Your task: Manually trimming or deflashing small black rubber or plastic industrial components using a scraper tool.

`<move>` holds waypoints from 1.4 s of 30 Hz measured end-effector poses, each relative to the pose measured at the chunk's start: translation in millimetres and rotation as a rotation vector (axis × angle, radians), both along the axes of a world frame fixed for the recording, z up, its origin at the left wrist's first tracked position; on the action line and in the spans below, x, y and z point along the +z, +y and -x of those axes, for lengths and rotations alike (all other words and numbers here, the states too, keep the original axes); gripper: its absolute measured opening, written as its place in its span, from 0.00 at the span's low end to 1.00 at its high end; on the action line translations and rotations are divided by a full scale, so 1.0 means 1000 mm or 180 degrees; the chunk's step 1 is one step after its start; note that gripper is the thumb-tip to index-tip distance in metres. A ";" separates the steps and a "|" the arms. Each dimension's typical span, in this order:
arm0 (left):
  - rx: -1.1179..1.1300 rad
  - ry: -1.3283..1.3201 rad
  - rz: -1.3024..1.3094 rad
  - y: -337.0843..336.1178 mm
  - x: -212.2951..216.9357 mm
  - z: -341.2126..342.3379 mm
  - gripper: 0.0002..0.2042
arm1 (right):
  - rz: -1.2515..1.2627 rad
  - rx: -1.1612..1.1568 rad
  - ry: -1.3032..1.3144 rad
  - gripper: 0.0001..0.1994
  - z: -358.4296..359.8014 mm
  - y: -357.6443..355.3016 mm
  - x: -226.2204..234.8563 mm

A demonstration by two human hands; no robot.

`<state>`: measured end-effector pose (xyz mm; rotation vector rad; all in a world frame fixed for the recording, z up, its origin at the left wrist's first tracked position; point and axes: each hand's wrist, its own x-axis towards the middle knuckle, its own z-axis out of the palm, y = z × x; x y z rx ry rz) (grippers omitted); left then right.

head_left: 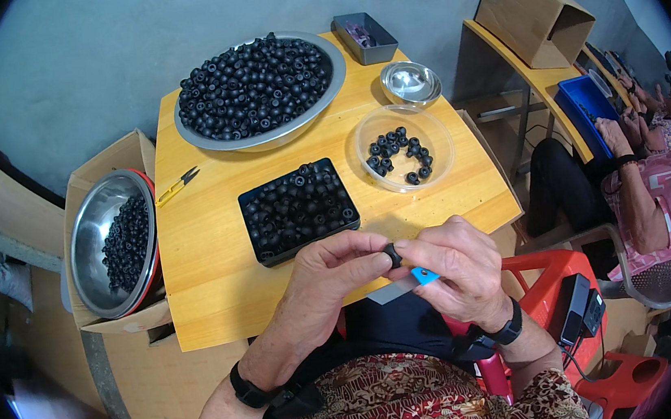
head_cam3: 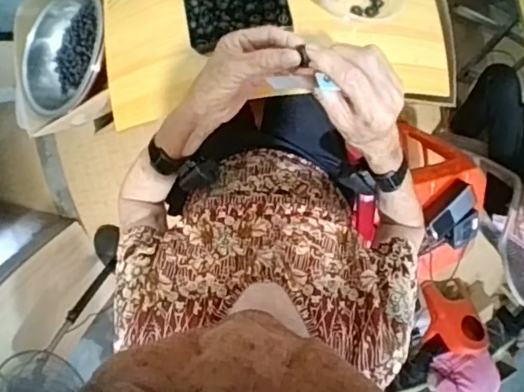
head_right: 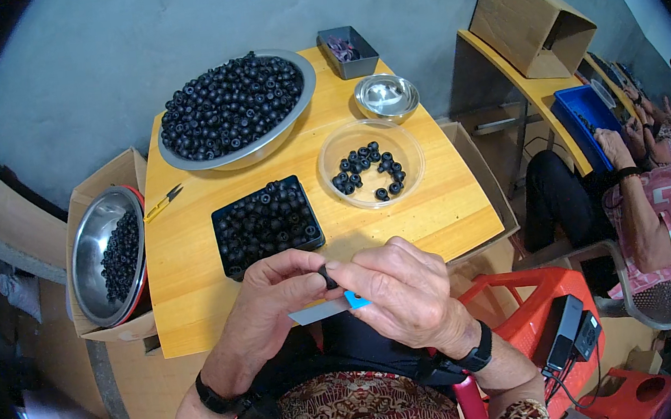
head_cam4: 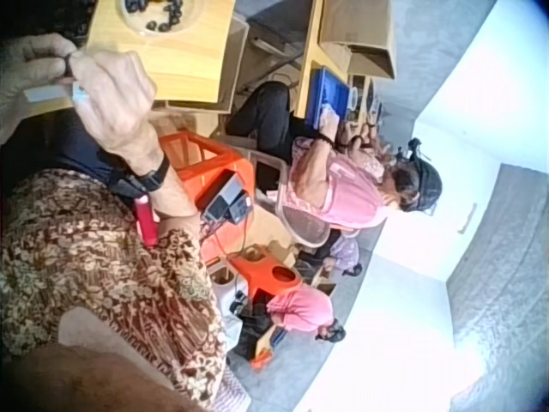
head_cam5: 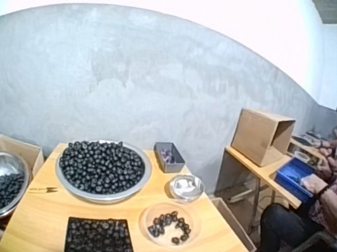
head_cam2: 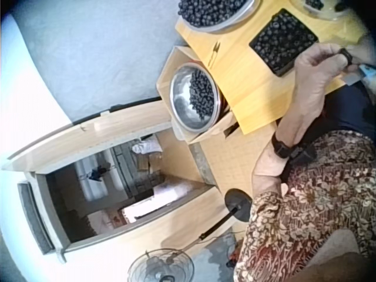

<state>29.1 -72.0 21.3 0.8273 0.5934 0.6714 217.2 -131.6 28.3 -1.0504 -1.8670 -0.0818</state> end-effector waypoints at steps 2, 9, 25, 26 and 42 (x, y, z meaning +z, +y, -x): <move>-0.0039 0.0230 -0.0156 0.002 0.003 0.002 0.08 | 0.0081 0.0108 0.0089 0.22 0.000 0.003 0.000; -0.0447 0.0697 -0.0381 0.010 0.009 0.002 0.10 | 0.0310 0.0220 -0.0253 0.22 -0.005 0.006 0.007; 0.0411 0.3633 -0.4637 0.123 -0.025 0.004 0.08 | 0.0423 -0.0589 0.0379 0.17 -0.045 0.065 -0.008; 0.0387 0.3643 -0.4600 0.124 -0.026 0.003 0.08 | 0.0429 -0.0594 0.0384 0.17 -0.045 0.063 -0.009; 0.0203 0.0127 -0.0161 0.062 0.008 0.001 0.10 | 0.0837 0.0015 0.0954 0.16 -0.003 0.031 0.005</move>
